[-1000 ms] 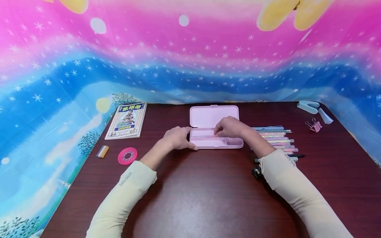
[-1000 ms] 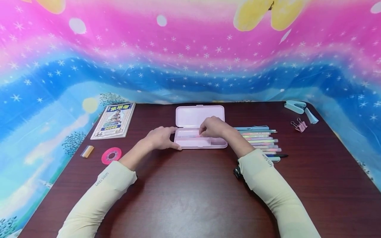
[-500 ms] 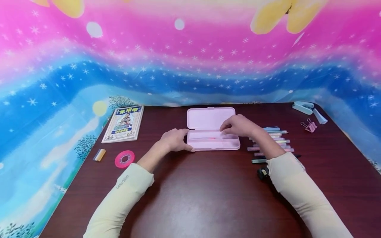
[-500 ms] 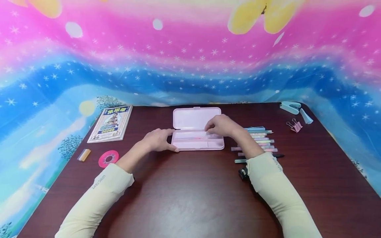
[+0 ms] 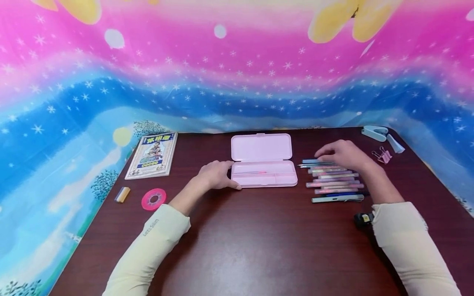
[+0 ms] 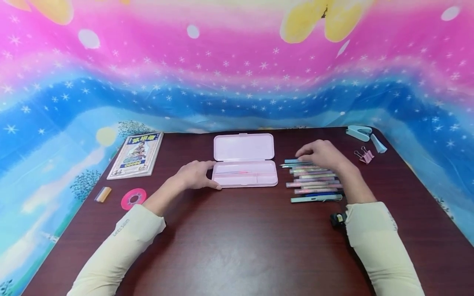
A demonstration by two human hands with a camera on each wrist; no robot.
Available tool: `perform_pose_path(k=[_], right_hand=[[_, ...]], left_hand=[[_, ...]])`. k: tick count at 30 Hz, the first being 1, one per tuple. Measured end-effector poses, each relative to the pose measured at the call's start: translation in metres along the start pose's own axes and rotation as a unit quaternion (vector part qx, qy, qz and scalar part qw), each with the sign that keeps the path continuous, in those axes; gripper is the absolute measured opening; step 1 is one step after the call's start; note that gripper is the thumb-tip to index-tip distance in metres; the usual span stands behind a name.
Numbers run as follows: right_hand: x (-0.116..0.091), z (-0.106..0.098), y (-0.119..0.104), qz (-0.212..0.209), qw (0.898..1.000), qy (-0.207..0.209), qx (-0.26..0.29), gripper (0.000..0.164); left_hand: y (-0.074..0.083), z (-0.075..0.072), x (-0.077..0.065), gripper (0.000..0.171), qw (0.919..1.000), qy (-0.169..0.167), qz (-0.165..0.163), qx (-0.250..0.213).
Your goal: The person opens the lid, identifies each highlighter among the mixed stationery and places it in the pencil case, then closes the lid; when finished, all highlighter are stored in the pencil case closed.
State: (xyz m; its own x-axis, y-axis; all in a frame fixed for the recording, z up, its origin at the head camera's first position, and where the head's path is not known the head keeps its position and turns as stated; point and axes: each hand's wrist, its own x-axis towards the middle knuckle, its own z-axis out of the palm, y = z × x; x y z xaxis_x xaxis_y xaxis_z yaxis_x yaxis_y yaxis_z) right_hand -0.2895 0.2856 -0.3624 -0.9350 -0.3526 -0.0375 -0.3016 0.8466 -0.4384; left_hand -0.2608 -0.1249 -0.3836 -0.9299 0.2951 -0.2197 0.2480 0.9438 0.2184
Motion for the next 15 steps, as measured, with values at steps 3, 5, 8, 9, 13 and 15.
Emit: perform_pose_path(k=[3, 5, 8, 9, 13, 15], right_hand=[[-0.011, -0.007, 0.018, 0.023, 1.000, 0.003, -0.003, 0.026], [-0.019, -0.011, 0.030, 0.041, 0.999, -0.004, -0.003, 0.031], [-0.029, -0.014, 0.045, 0.061, 0.998, -0.014, -0.005, 0.034], [-0.032, -0.015, 0.048, 0.065, 0.998, -0.017, -0.005, 0.033], [-0.042, -0.015, 0.057, 0.064, 0.998, -0.024, -0.013, 0.026], [-0.046, -0.014, 0.060, 0.054, 0.998, -0.029, -0.015, 0.022]], left_hand=[[0.000, 0.000, 0.000, 0.093, 1.0000, 0.004, 0.000, -0.002], [0.000, 0.000, 0.000, 0.092, 1.0000, 0.004, 0.001, -0.003], [0.000, 0.000, -0.001, 0.092, 1.0000, 0.001, 0.001, -0.004], [0.000, 0.000, -0.001, 0.092, 1.0000, 0.001, 0.002, -0.004], [0.000, 0.000, -0.001, 0.091, 1.0000, 0.001, 0.003, -0.004], [-0.001, 0.000, -0.001, 0.092, 1.0000, 0.000, 0.001, -0.004]])
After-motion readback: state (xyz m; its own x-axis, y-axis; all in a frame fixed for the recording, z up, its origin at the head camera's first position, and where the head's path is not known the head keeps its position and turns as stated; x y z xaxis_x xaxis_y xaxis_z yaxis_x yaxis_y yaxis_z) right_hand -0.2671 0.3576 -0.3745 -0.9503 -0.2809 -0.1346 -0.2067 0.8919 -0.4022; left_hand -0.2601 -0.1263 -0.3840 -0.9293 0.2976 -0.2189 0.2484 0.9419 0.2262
